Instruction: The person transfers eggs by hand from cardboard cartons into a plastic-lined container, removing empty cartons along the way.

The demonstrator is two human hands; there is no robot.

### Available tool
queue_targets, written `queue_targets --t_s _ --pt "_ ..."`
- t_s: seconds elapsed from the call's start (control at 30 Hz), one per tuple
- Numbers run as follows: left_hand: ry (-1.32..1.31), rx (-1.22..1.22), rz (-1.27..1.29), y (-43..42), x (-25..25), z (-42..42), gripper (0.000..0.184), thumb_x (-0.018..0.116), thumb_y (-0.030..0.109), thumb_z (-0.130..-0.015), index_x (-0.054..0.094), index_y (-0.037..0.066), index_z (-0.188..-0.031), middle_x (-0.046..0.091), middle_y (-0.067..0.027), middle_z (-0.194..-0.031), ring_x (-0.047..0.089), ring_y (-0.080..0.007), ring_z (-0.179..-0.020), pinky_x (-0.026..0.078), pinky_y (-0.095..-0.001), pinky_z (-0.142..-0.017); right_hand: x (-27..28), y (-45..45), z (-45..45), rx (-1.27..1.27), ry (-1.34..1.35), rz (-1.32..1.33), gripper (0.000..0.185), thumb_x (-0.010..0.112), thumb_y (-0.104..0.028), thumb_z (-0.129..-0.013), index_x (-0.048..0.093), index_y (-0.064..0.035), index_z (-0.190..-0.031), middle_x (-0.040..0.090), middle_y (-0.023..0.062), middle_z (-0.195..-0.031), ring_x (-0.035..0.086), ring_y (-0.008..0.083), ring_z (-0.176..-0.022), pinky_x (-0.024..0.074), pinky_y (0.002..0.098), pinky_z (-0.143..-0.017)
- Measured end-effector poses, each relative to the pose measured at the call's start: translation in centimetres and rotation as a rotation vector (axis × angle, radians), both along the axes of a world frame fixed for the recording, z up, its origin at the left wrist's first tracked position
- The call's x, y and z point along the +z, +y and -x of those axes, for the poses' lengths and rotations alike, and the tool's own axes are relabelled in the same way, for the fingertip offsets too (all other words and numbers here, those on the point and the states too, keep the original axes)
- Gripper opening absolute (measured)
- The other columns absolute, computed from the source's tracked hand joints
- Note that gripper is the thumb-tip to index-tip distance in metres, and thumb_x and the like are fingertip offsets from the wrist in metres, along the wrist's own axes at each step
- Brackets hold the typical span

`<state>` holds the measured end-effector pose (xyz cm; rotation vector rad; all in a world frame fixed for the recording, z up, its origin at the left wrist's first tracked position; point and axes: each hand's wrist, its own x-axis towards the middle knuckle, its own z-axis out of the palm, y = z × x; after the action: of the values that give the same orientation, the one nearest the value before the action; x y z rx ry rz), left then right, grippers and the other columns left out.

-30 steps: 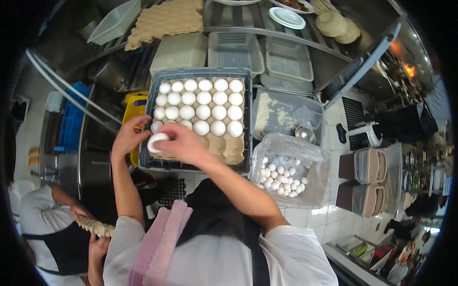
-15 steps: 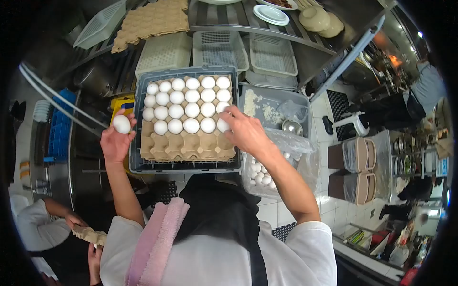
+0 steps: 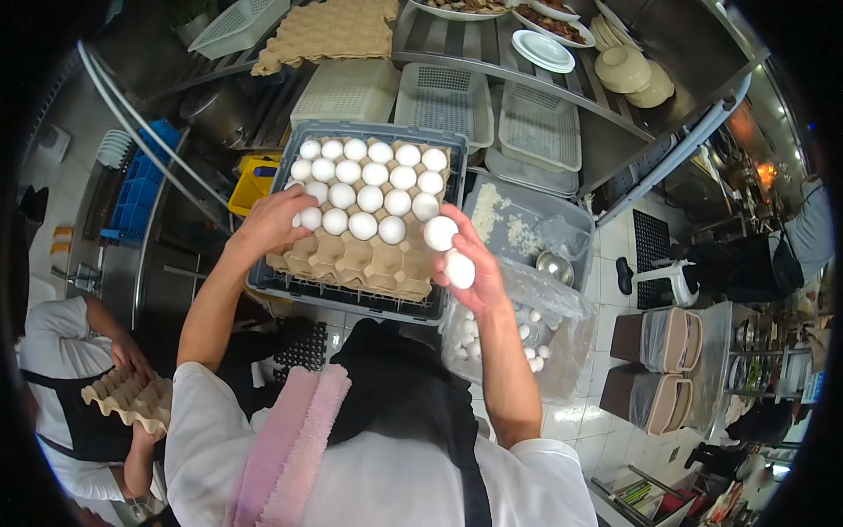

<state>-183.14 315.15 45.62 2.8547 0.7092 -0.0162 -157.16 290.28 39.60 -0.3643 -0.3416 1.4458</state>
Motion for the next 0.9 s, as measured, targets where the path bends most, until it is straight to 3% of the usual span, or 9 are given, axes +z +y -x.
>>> queue_targets --t_s 0.13,0.2,0.23,0.3,0.4,0.53,0.6,0.87,0.9 --pt "-0.242 -0.044 0.294 3.2 -1.3 2.9 0.047 0.074 0.013 -0.082 0.063 0.009 -0.128 0.067 -0.0144 -0.111 0.067 -0.0274 -0.093 0.053 -0.0379 -0.078 0.2 1.3 1.3 -0.006 0.036 0.090 0.045 0.061 -0.010 -0.096 0.050 -0.0176 -0.139 0.058 0.0157 -0.128 0.064 0.0187 -0.081 0.0512 0.0273 -0.052" --pt "-0.735 0.342 1.179 3.3 -2.4 5.1 0.049 0.071 0.012 -0.086 0.059 0.010 -0.134 0.070 -0.0160 -0.107 0.065 -0.0181 -0.083 0.051 -0.0304 -0.069 0.5 2.2 1.2 -0.071 -0.370 0.188 0.039 0.067 -0.011 -0.093 0.058 -0.0149 -0.131 0.055 0.0170 -0.131 0.066 0.0232 -0.087 0.0560 0.0330 -0.059" --pt "-0.932 0.287 1.407 2.9 -3.2 5.8 0.052 0.067 0.010 -0.089 0.055 0.011 -0.140 0.066 -0.0159 -0.115 0.062 -0.0147 -0.081 0.050 -0.0268 -0.063 1.8 2.9 1.6 -0.287 -1.114 0.102 0.036 0.069 -0.013 -0.092 0.061 -0.0120 -0.127 0.052 0.0175 -0.133 0.066 0.0272 -0.091 0.0576 0.0365 -0.066" --pt "-1.087 0.225 1.649 1.2 -3.2 6.1 0.053 0.066 0.010 -0.090 0.053 0.012 -0.142 0.064 -0.0154 -0.118 0.062 -0.0159 -0.081 0.049 -0.0274 -0.061 5.1 3.1 3.6 -0.334 -1.871 0.274 0.039 0.075 -0.018 -0.087 0.064 -0.0063 -0.122 0.045 0.0222 -0.136 0.065 0.0403 -0.101 0.0578 0.0451 -0.085" --pt "-1.254 0.106 1.968 -0.2 -2.4 5.2 0.053 0.063 0.009 -0.092 0.050 0.012 -0.143 0.058 -0.0158 -0.128 0.062 -0.0178 -0.081 0.049 -0.0278 -0.056 5.4 4.8 4.5 -0.176 -2.214 0.366 0.044 0.077 -0.018 -0.082 0.064 -0.0071 -0.122 0.044 0.0249 -0.135 0.065 0.0436 -0.104 0.0578 0.0490 -0.085" --pt "-0.699 0.301 1.284 -0.3 -1.4 2.8 0.043 0.072 0.016 -0.087 0.060 0.013 -0.128 0.051 -0.0185 -0.137 0.063 -0.0230 -0.093 0.053 -0.0344 -0.066 5.3 6.8 5.9 -0.067 -2.354 0.544 0.048 0.078 -0.018 -0.077 0.064 -0.0072 -0.122 0.044 0.0264 -0.132 0.064 0.0454 -0.105 0.0577 0.0502 -0.083" --pt "-0.424 0.055 0.303 -2.0 -0.5 0.7 0.045 0.080 0.019 -0.081 0.065 0.013 -0.122 0.048 -0.0198 -0.135 0.064 -0.0319 -0.104 0.055 -0.0424 -0.080 5.1 7.0 5.9 -0.064 -2.302 0.578 0.048 0.078 -0.018 -0.076 0.064 -0.0085 -0.121 0.044 0.0249 -0.132 0.064 0.0460 -0.106 0.0571 0.0511 -0.084" --pt "-0.046 0.037 -0.001 -2.7 -0.8 -2.3 0.052 0.085 0.022 -0.072 0.066 0.011 -0.120 0.043 -0.0215 -0.133 0.062 -0.0412 -0.112 0.055 -0.0509 -0.092 2.3 0.9 2.2 -0.571 -1.862 0.268 0.061 0.087 -0.018 -0.074 0.063 -0.0122 -0.129 0.055 0.0161 -0.124 0.069 0.0268 -0.092 0.0577 0.0420 -0.078" --pt "-0.079 0.050 0.015 -2.4 -0.9 -2.2 0.052 0.085 0.022 -0.072 0.067 0.012 -0.120 0.045 -0.0213 -0.136 0.060 -0.0413 -0.114 0.054 -0.0494 -0.093 3.6 -1.1 1.9 -0.455 -1.363 0.402 0.057 0.085 -0.017 -0.078 0.062 -0.0102 -0.129 0.059 0.0122 -0.116 0.068 0.0216 -0.087 0.0571 0.0373 -0.071"
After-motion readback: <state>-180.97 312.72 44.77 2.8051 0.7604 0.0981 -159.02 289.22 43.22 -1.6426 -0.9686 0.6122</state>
